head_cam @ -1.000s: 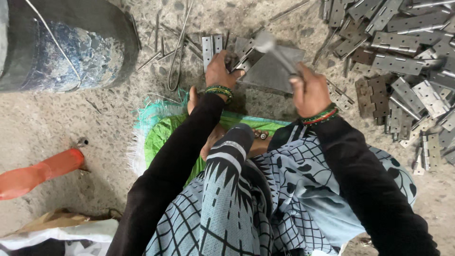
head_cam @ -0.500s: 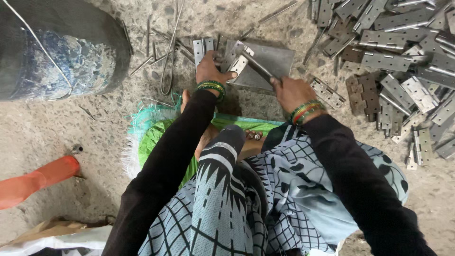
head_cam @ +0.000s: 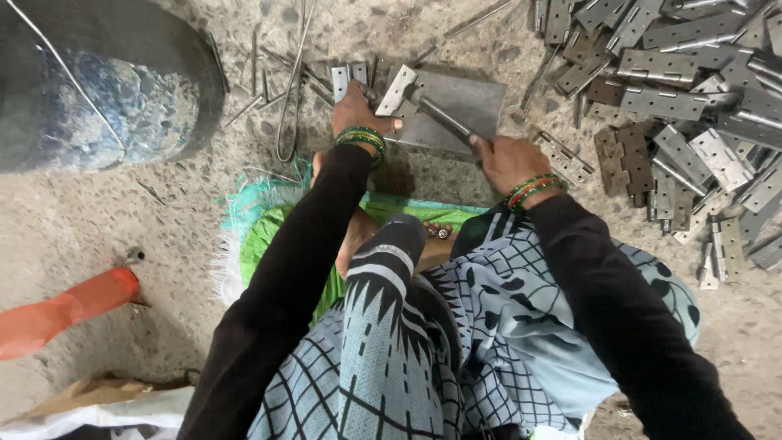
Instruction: The person sits on the floor and assembles metal hinges by inserting pins into hinge plates using a metal block and a hammer. The person repeatedly picks up hinge plates, aligns them, inserts pins, and strikes them with a hammer to secure the assembly.
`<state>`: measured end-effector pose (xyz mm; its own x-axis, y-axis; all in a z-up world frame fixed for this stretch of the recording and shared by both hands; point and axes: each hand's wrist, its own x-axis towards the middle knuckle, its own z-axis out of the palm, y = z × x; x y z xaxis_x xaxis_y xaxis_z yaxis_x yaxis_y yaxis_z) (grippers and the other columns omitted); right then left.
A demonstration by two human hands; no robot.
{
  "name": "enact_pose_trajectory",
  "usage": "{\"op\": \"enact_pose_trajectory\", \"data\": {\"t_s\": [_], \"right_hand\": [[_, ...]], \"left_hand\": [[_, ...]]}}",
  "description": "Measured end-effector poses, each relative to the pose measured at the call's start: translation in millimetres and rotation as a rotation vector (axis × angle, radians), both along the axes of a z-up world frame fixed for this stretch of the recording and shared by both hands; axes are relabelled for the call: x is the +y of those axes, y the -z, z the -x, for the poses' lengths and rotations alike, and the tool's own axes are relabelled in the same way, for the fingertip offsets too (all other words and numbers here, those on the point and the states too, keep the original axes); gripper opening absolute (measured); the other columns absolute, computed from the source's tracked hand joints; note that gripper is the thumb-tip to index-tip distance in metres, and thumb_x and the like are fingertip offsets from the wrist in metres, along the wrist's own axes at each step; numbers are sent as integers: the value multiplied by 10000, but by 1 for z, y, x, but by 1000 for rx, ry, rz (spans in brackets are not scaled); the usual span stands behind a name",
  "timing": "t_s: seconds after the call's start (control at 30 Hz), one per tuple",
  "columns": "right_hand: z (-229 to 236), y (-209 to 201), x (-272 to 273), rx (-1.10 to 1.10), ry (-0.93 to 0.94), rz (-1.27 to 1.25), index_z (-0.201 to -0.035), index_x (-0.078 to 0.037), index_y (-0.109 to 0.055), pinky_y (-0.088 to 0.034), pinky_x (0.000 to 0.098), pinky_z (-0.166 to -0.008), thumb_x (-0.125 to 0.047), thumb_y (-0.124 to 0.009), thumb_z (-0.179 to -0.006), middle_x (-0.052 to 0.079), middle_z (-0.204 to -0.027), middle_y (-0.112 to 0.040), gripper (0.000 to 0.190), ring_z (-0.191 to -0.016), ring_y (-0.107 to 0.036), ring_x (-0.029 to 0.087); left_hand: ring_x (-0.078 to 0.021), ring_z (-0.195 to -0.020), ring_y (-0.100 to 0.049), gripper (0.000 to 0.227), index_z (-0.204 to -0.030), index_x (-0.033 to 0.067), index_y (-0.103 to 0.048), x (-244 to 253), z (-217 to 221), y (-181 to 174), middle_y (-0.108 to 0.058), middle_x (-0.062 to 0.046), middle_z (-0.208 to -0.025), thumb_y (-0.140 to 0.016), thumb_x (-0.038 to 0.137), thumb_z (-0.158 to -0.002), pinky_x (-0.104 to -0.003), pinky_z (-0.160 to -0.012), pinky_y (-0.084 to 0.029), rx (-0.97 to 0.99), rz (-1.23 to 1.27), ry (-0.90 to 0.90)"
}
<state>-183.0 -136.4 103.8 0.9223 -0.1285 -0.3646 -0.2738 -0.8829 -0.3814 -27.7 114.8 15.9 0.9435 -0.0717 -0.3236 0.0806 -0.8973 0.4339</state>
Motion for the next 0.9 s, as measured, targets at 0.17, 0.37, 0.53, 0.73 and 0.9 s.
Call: {"op": "enact_pose_trajectory", "data": {"t_s": [0.17, 0.37, 0.53, 0.73, 0.9], "right_hand": [[4, 2, -16, -453, 31, -311, -1101, -15, -717, -518, 507, -645, -509, -417, -1111, 223, -749, -653, 578, -696, -667, 400], [2, 6, 0, 100, 5, -112, -947, -11, -736, -531, 527, -707, -588, -380, -1098, 217, -766, -680, 695, -728, -693, 404], [-6, 18, -7, 67, 47, 64, -1031, -18, -711, -559, 548, -679, -567, -421, -1073, 238, -823, -706, 622, -759, -703, 418], [-11, 8, -18, -24, 93, 103, -1060, -60, -731, -559, 560, -737, -552, -491, -1040, 248, -903, -723, 548, -852, -700, 457], [-20, -4, -16, -3, 99, 60, -1054, -62, -728, -549, 563, -772, -551, -491, -1045, 250, -888, -725, 544, -861, -699, 453]], "left_hand": [[-390, -978, -711, 874, -1120, 43, -556, -8, 2, -12, -736, -204, -992, -1045, 394, -486, -462, -886, -555, -37, 15, 40], [-351, -1010, -713, 722, -1109, 100, -667, -5, 10, -15, -746, -142, -1044, -994, 437, -561, -465, -869, -563, -81, -5, 93], [-345, -961, -732, 617, -1169, 127, -720, 9, 8, 15, -755, -132, -1033, -935, 433, -677, -464, -823, -565, -188, 120, 46], [-272, -912, -787, 436, -1082, 114, -750, 45, -12, 24, -777, -89, -968, -853, 402, -773, -418, -861, -617, -96, 139, -336], [-359, -1152, -653, 717, -1262, 22, -610, 51, -16, 4, -674, -201, -1216, -892, 459, -767, -459, -1008, -516, -60, -117, -229]]}}
